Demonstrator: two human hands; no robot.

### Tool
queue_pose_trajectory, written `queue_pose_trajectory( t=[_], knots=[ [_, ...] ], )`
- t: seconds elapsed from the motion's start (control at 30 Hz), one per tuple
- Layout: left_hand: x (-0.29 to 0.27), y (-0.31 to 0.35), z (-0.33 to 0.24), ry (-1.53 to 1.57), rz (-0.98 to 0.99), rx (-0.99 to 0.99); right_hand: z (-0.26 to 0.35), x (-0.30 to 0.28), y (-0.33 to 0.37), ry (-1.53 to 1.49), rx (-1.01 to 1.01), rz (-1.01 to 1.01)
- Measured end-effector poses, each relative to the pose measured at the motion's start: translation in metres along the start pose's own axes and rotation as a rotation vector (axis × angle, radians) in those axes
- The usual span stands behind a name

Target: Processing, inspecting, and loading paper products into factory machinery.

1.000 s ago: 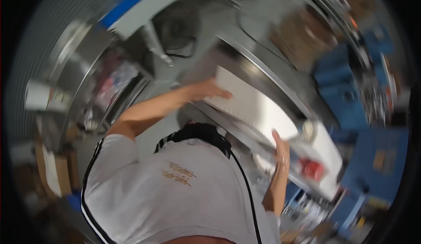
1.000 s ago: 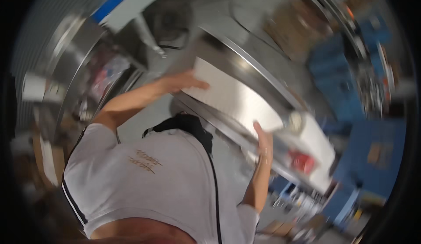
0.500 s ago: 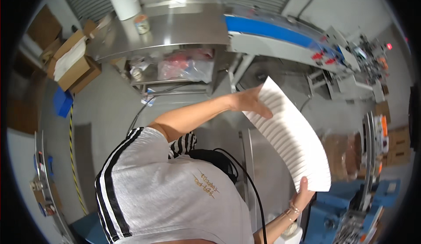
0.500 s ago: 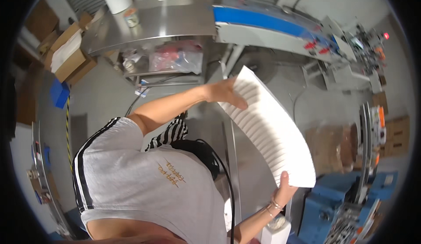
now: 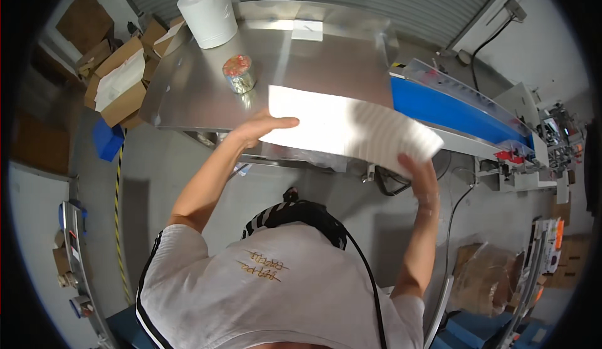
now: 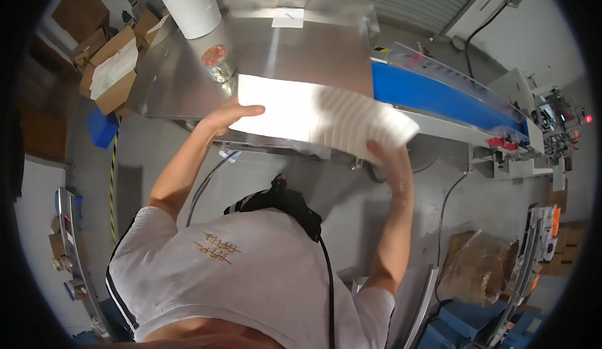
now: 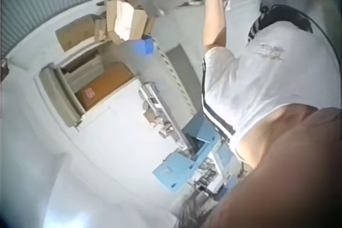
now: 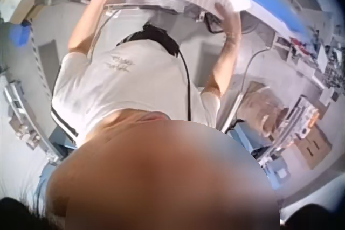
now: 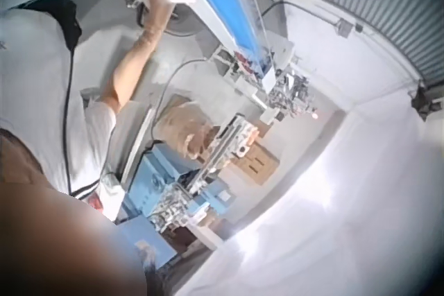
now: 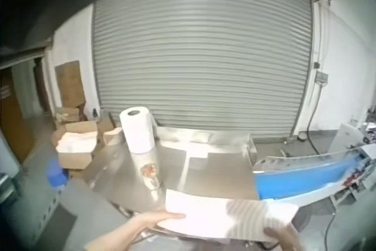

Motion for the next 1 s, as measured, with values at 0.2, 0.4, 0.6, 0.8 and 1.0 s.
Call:
queue_pose_trajectory(
  t=[0.2,0.4,0.6,0.8,1.0],
  knots=[
    [-0.072,-0.027,0.011,0.342,-0.08,-0.297,-0.013,0.04,-0.187,-0.025,0.183,0.36],
    [-0.094,-0.028,-0.002,-0.477,-0.164,-0.394,-0.003,0.058,-0.315,0.5,0.203,0.387],
    [-0.039,-0.008,0.011,-0.289,-0.16,-0.659,0.052,0.086,-0.365,0.903,-0.229,0.519],
    [0.109,-0.04,0.027,0.144,-0.016,-0.403,0.061,0.143,-0.41,1.002,-0.341,0.641],
    [0.218,-0.1,0.058,0.243,-0.05,-0.171,0.072,0.234,-0.341,1.023,-0.699,0.945]
  ],
)
Point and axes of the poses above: each hand's wrist, its own y-axis away from the middle knuckle, its own x-axis out of the palm, z = x × y, the point moved 5 cm from there along -y, towards the middle knuckle, and after that the axes turned 3 degrees about y, right-handed, at the moved point
